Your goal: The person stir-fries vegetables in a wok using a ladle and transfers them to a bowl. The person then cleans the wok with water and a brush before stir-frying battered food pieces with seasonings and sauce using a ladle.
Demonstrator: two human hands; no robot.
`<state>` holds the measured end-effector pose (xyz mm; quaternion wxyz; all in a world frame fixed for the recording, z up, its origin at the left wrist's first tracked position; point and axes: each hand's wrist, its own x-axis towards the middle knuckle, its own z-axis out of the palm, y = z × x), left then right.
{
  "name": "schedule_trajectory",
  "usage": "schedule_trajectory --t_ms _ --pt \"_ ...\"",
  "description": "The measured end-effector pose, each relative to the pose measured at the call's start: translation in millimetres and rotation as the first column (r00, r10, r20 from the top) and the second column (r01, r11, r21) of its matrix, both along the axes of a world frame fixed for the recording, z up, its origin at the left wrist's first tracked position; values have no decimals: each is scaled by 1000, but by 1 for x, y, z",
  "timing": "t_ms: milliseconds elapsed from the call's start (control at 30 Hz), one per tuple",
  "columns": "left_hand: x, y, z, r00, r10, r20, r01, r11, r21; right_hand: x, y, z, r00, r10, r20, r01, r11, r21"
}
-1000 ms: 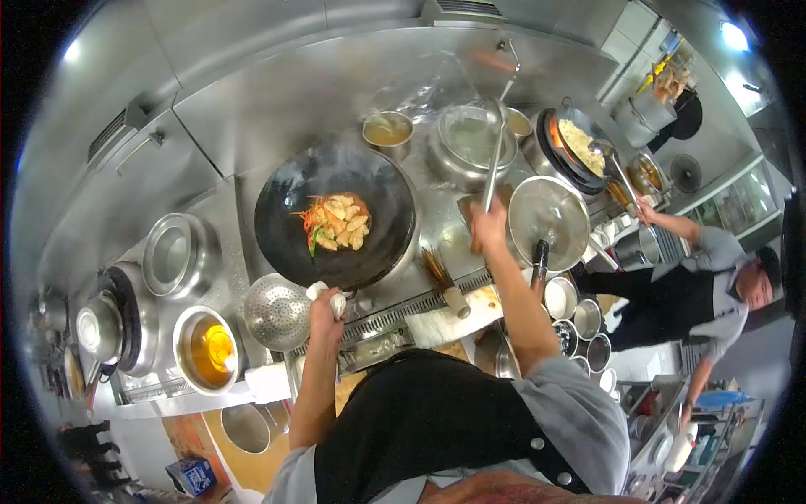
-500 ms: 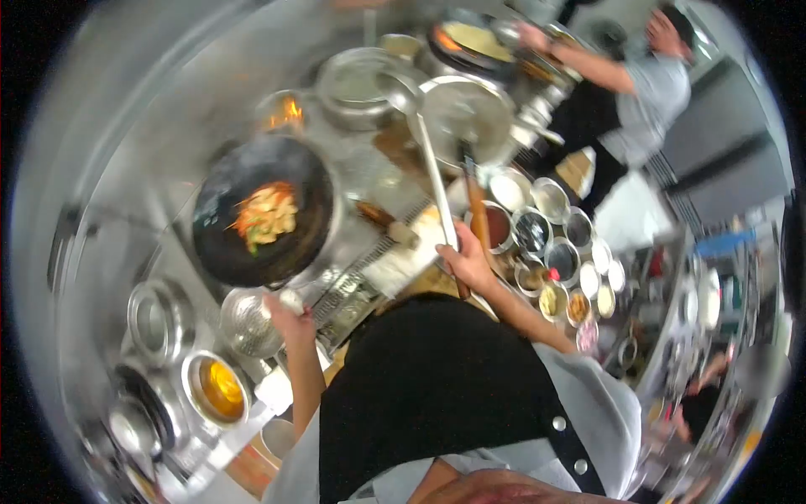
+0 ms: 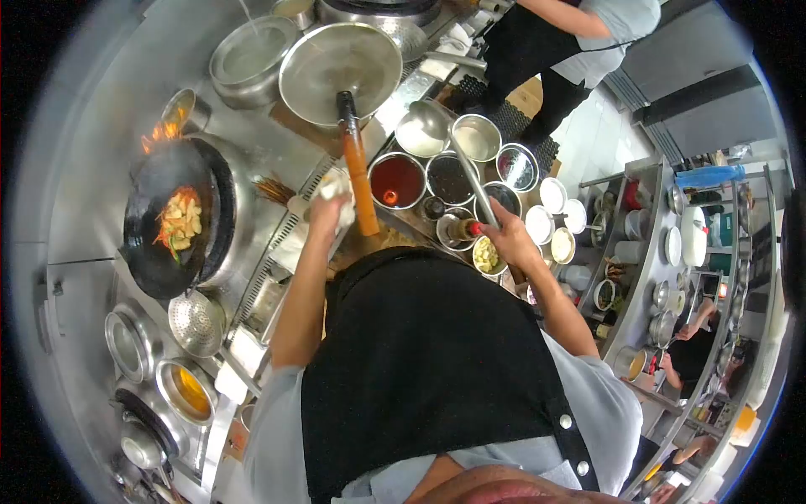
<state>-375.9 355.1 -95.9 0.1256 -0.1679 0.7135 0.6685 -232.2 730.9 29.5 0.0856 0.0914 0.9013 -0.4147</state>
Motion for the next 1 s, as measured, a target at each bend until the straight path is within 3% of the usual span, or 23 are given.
schedule_trajectory --t_ms 33,133,200,267,367,433,500,567,600,633,700,800,900,1000 --pt "-17 17 8 1000 -16 15 19 983 -182 -4 9 -11 1000 10 25 -11 1000 18" --pt "-66 41 -33 979 -199 45 199 980 14 -19 8 1 987 7 160 -22 996 89" --pt "-96 56 -83 954 -197 -227 182 980 -85 -23 12 -7 988 22 152 -43 990 134" --pt "-118 69 -100 906 -286 -313 177 926 -333 -25 9 -7 986 14 169 -41 986 160" --pt "-133 89 -90 933 -336 -126 247 856 -454 -32 0 0 979 13 201 -47 986 163" --pt "-144 97 -84 895 -447 -6 357 723 -592 -37 -4 1 974 20 225 -57 985 160" --pt "-152 103 -38 826 -555 96 449 547 -706 -36 -7 -4 973 4 231 -47 983 178" --pt "-165 104 -93 808 -550 -213 220 617 -755 -32 -11 -9 978 -20 210 -15 987 163" --pt "-169 107 -93 776 -575 -260 190 606 -772 -36 -18 -1 957 -28 287 -32 979 202" --pt "-174 110 -93 740 -599 -305 157 595 -788 -36 -20 0 956 -28 293 -29 982 189" --pt "-190 115 -89 677 -714 -181 253 456 -853 -37 -24 1 953 -27 301 -22 987 159" --pt "-203 119 -101 685 -718 -123 510 594 -622 -40 -30 7 956 -47 289 35 998 47" --pt "-203 119 -106 736 -670 -98 494 631 -599 -40 -32 5 983 -13 185 17 1000 -18" --pt "-204 116 -101 703 -709 -61 544 591 -596 -35 -30 -12 999 37 -2 -37 999 -17"
